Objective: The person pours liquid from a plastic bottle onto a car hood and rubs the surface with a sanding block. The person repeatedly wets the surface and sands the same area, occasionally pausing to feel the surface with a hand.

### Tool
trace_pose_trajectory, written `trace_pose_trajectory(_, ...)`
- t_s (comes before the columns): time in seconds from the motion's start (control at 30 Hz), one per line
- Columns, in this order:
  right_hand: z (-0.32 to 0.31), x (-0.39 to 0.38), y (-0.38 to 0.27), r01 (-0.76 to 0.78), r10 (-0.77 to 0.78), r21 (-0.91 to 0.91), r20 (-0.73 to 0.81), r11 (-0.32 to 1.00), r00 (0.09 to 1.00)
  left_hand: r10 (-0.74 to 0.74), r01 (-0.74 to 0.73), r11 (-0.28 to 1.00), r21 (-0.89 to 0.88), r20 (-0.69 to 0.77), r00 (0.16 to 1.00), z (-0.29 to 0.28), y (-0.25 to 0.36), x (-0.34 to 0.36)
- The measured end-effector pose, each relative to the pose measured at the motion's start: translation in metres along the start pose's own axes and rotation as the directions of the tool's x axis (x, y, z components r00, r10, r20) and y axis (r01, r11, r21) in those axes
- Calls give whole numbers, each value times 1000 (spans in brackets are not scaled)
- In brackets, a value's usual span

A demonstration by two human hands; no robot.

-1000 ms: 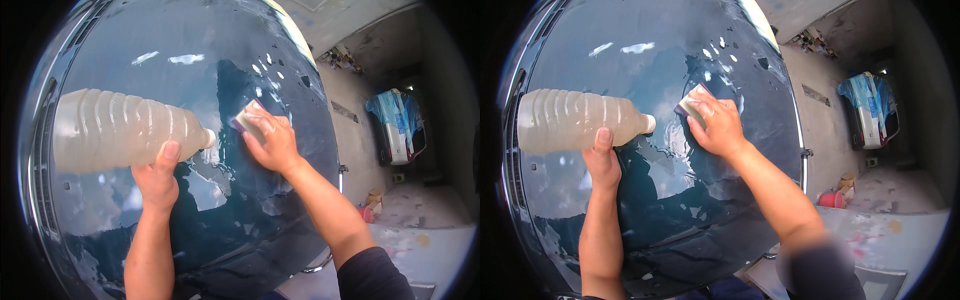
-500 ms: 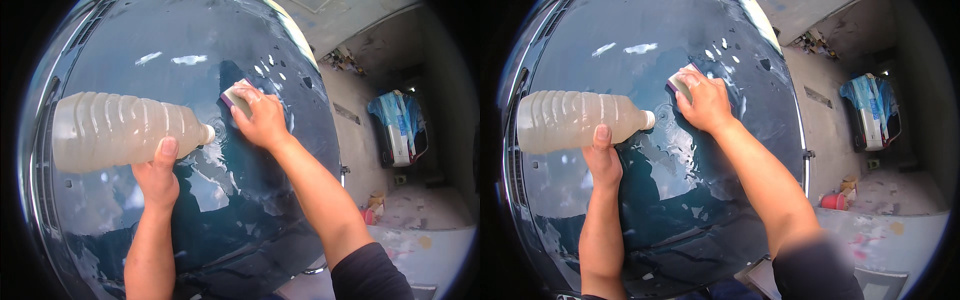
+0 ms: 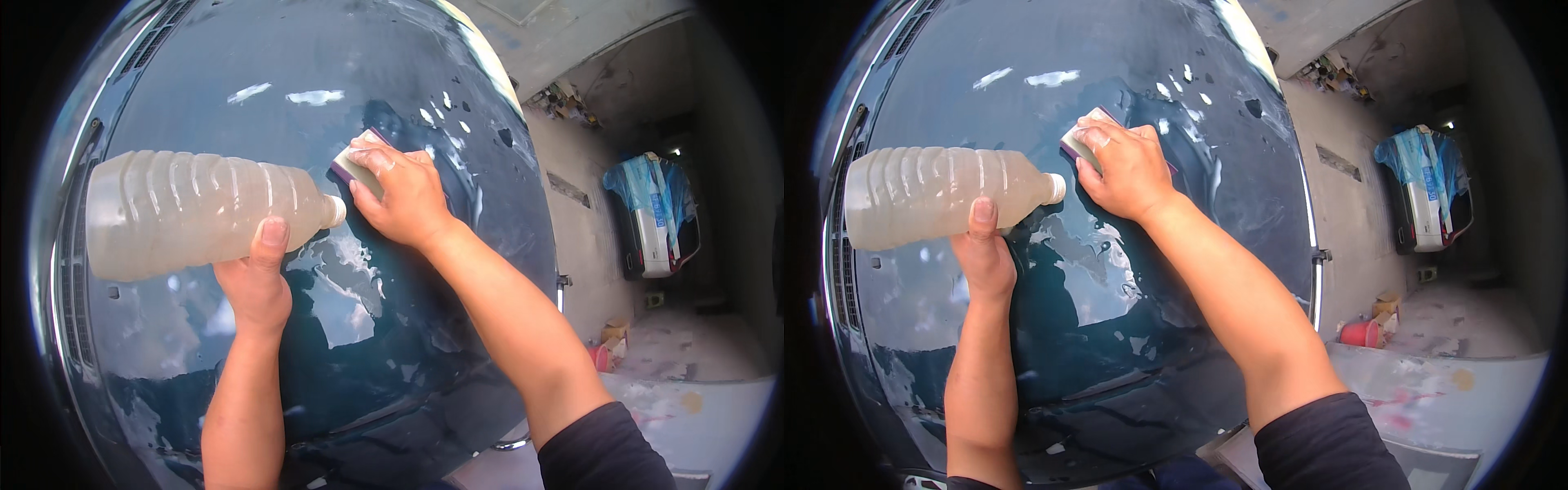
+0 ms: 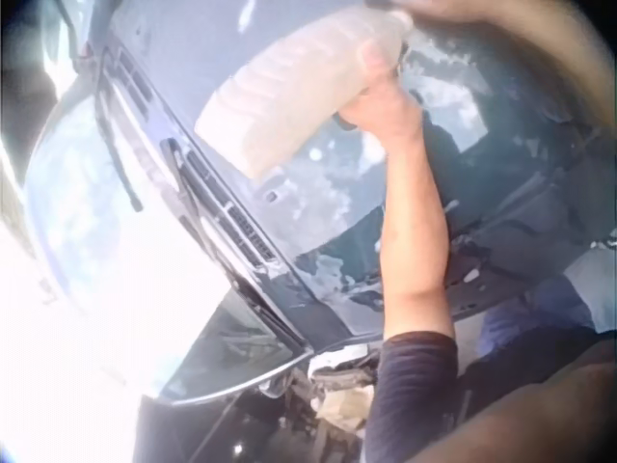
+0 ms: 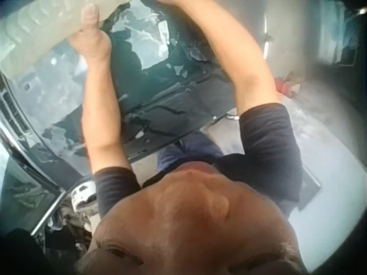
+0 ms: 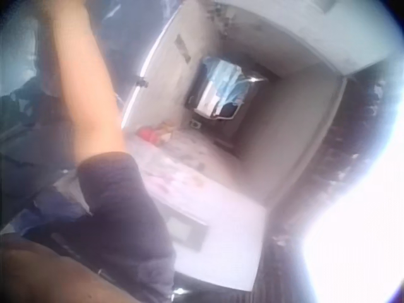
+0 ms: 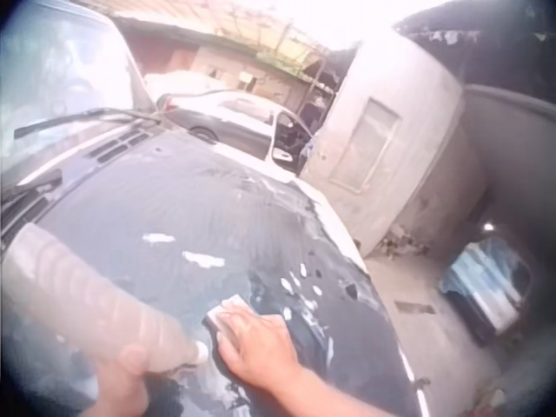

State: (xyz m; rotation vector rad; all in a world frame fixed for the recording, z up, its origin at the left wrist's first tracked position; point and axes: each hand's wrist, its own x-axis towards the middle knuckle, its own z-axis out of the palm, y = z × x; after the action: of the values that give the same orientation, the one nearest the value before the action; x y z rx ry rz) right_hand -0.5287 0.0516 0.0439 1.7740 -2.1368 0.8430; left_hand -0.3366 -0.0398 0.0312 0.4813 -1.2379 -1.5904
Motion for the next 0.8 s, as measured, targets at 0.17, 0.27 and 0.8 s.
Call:
trace_pose_trajectory(0.17,-42,-88,-30,30,-31,19,88,999,996,29,-29,1000,-4,-4,1000,-11,2,2)
trace_pose_trajectory(0.27,-47,-90,-16,46,-48,30,91,999,995,14,-15,1000,18,14,1000,-12,2,-2)
trace_pose_trajectory(0.8,-37,-54,30,-120,117,-122,-31,985,993,3,-2,1000,-11,44,999,2,4,-4)
